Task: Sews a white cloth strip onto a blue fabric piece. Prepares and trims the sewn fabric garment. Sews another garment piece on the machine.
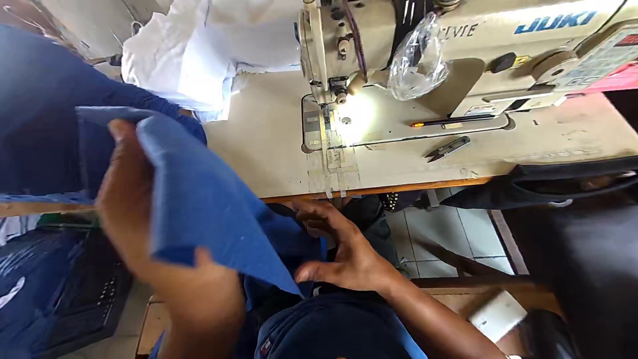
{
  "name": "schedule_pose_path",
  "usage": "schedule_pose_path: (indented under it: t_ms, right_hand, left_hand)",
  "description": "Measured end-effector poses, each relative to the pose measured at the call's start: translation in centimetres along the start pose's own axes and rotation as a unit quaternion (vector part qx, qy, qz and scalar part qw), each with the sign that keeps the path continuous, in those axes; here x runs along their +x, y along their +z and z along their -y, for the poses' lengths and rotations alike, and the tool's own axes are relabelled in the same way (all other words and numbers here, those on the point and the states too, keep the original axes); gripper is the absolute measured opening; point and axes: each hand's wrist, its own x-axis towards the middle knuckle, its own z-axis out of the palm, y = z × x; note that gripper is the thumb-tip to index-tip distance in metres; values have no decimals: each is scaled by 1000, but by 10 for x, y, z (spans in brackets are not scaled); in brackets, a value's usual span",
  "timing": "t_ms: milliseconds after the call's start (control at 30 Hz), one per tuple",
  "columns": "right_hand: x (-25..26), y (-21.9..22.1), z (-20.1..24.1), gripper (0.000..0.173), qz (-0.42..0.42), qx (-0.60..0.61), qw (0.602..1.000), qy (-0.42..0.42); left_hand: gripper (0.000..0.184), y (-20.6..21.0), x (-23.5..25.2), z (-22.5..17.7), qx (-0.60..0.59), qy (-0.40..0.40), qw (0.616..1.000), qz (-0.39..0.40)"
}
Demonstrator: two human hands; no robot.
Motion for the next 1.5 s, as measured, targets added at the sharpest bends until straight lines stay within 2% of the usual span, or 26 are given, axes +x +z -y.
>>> schedule_pose_path:
  t_ms: [33,67,167,200,233,300,333,400,433,467,533,567,667,733,800,867,900,967,1067,1133,1233,1267,1333,1400,1500]
  right_hand:
    - [4,8,-8,86,-1,-12,1000,8]
    - [7,16,-17,84,-16,-30,999,16]
    - [11,30,-44,32,-78,-70,994,33]
    - [11,28,-49,20,-80,-57,995,37]
    - [9,26,-52,17,-76,-31,996,41]
    - [3,24,-56,22,-67,19,996,50]
    - [1,25,-55,36,-60,33,996,58]
    - [-2,32,-55,75,-56,0,996,72]
    - [-3,38,-54,81,-65,-32,995,75]
    - [-2,44,-53,73,-78,-69,991,79]
    - [0,52,-57,33,-121,-128,980,95]
    - [1,51,-61,17,-134,-124,977,114]
    - [-7,23,-66,17,-85,-21,987,136]
    - [-19,3,-61,16,-66,41,987,143]
    - [-34,-9,-63,14,-74,89,979,168]
    - [-50,-12,-69,13,-92,102,970,200]
    - [-59,-11,-72,13,-97,105,966,217]
    - [-75,-2,-74,14,-95,108,960,241]
    - [-92,12,-75,14,-72,125,960,240]
    - [-92,14,-78,15,-68,133,960,236]
    - [-82,7,-82,15,-79,127,960,235]
    - [-77,4,-82,15,-85,124,961,234]
    - [-70,0,-84,15,-99,117,962,227]
    - [-66,-3,-84,15,-99,115,963,221]
    - [-71,2,-79,16,-75,96,967,222]
  left_hand:
    - [28,14,7,0,-46,-79,995,-42]
    - [31,20,11,7,-104,-112,987,-55]
    - [27,18,15,35,-263,-119,957,-28]
    - [26,18,18,38,-274,-117,954,-34]
    - [26,17,20,39,-272,-111,955,-41]
    - [27,14,25,42,-259,-96,960,-50]
    - [27,13,27,43,-251,-93,962,-53]
    - [25,15,28,44,-239,-105,963,-66]
    - [24,16,26,45,-242,-116,961,-64]
    - [24,19,26,46,-251,-127,958,-62]
    - [24,25,28,47,-260,-137,953,-67]
    - [23,28,32,49,-254,-136,954,-78]
    - [21,42,57,77,-198,-119,966,-112]
    - [26,56,66,127,-99,-106,988,-57]
    - [40,64,54,189,49,-102,988,107]
    - [51,66,33,224,238,-68,926,286]
    - [53,67,23,231,310,-36,889,336]
    - [56,62,7,229,402,15,838,369]
    - [52,53,-7,218,441,60,803,398]
    - [58,54,-7,217,443,52,801,399]
    - [81,63,9,226,432,16,824,368]
    - [81,66,15,233,430,25,831,353]
    - [59,69,26,245,404,97,844,338]
    - [40,70,29,248,376,139,839,369]
    - [43,61,19,240,395,122,807,422]
